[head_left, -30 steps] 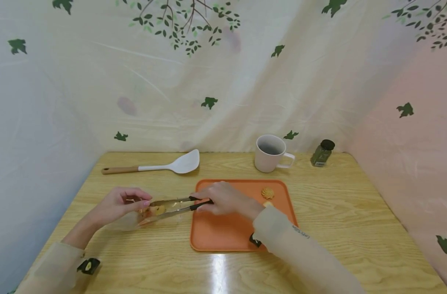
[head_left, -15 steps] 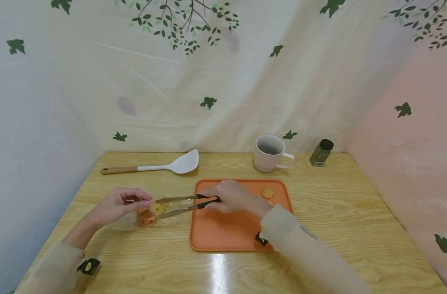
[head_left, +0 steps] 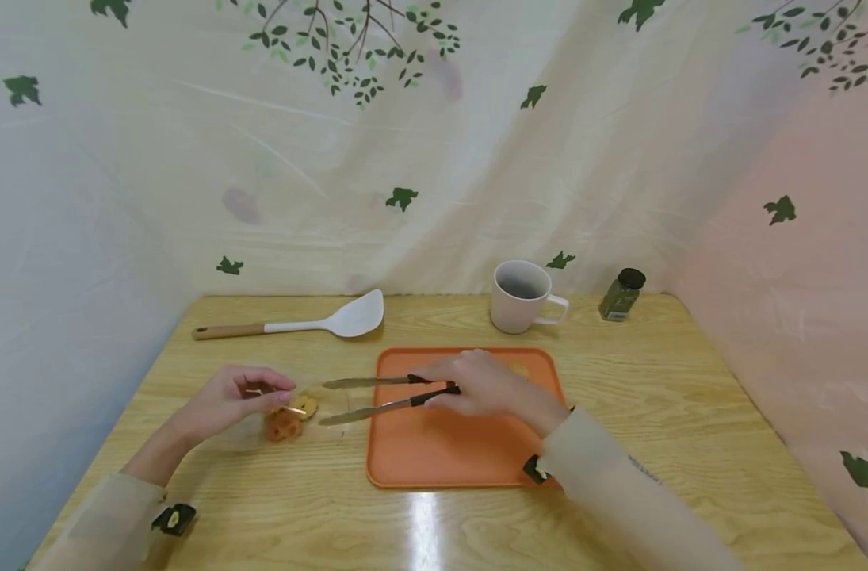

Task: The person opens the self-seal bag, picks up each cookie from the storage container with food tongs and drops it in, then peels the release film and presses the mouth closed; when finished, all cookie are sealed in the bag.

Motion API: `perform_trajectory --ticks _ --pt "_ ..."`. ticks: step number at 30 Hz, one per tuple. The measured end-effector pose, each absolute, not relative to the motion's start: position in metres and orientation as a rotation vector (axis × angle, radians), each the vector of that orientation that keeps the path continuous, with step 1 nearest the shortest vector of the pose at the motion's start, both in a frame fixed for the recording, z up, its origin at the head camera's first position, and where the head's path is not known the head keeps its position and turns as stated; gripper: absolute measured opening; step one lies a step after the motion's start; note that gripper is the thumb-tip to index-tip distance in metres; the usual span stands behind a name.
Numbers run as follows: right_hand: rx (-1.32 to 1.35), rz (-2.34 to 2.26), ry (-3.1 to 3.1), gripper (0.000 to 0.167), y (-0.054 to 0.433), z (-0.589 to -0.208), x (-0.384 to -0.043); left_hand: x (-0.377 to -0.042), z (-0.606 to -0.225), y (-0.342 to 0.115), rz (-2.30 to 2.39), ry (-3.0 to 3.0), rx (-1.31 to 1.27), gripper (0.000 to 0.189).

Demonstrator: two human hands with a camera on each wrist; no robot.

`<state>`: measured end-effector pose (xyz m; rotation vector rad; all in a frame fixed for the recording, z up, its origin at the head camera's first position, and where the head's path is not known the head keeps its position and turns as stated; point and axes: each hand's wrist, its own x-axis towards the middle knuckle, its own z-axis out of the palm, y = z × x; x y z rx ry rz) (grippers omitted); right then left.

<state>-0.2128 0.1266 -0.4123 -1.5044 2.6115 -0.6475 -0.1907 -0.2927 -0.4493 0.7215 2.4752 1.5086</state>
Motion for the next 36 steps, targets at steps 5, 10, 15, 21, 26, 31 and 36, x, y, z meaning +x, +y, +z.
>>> perform_trajectory --ticks 5,10,15,21,26,31,36 --pt "-1.455 -0.667 2.693 0.048 0.153 -0.412 -0.207 -0.191 -0.448 -0.291 1.503 2.483 0.704 0.016" --pt "-1.335 -0.663 2.79 0.057 0.182 -0.413 -0.202 -0.188 -0.447 -0.292 1.51 2.485 0.677 0.018" --pt "-1.155 -0.663 2.839 0.069 0.21 -0.416 -0.196 -0.185 -0.446 -0.293 1.521 2.481 0.661 0.018" --pt "-1.021 -0.677 2.881 0.063 0.239 -0.42 -0.189 -0.185 -0.446 -0.292 1.528 2.486 0.666 0.017" --pt "-1.037 -0.634 2.903 0.054 0.258 -0.426 -0.184 -0.185 -0.449 -0.292 1.536 2.475 0.679 0.017" --pt "-1.039 -0.553 2.921 0.055 0.27 -0.434 -0.179 -0.183 -0.451 -0.295 1.552 2.459 0.708 0.017" --pt "-0.964 -0.52 2.942 0.062 0.279 -0.438 -0.177 -0.184 -0.452 -0.294 1.545 2.461 0.677 0.018"
